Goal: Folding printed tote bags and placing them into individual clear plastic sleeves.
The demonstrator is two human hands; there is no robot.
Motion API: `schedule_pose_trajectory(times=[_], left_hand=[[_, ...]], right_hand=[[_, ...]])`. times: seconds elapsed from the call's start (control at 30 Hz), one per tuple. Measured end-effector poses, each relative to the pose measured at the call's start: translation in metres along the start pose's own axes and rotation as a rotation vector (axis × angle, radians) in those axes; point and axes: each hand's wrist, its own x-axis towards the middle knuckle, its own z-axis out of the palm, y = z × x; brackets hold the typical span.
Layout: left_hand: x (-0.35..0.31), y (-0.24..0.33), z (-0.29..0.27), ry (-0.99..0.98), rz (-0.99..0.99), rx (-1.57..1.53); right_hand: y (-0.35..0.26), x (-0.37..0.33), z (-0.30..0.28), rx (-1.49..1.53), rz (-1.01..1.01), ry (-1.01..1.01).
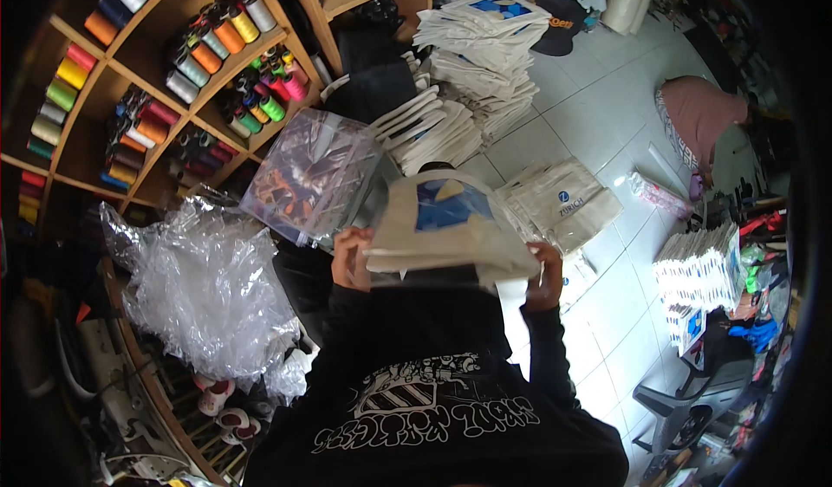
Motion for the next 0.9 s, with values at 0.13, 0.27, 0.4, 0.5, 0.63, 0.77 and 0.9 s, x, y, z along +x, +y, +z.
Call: schedule_pose_trajectory(times=[0.13,0.27,0.4,0.5,0.63,0.77,0.9], left_hand=[[-0.013,0.007,0.008,0.088,-0.089,-0.136],[0.040,0.010,-0.003,0.094,-0.222,-0.082],[0.119,0.030,-0.018,0.121,-0.380,-0.309],[0.165,0.057,-0.042,0.142,-0.182,-0.293],[0.187,0.084,-0.085,0.185,0.070,-0.337],[0.159,0.043,-0.144,0.273,0.085,-0.153],[0.082,-0.042,-0.182,0.323,0.168,0.264]], right_hand=[[-0.002,-0.004,0.017,0.166,0.087,0.151],[-0.034,0.073,0.032,0.224,0.061,0.130],[-0.046,0.163,0.062,0.388,-0.073,0.015],[-0.083,0.213,0.084,0.497,-0.116,-0.030],[-0.125,0.235,0.120,0.734,-0.232,-0.048],[-0.105,0.210,0.181,0.727,-0.378,-0.088],[-0.022,0.140,0.243,0.473,-0.382,-0.185]])
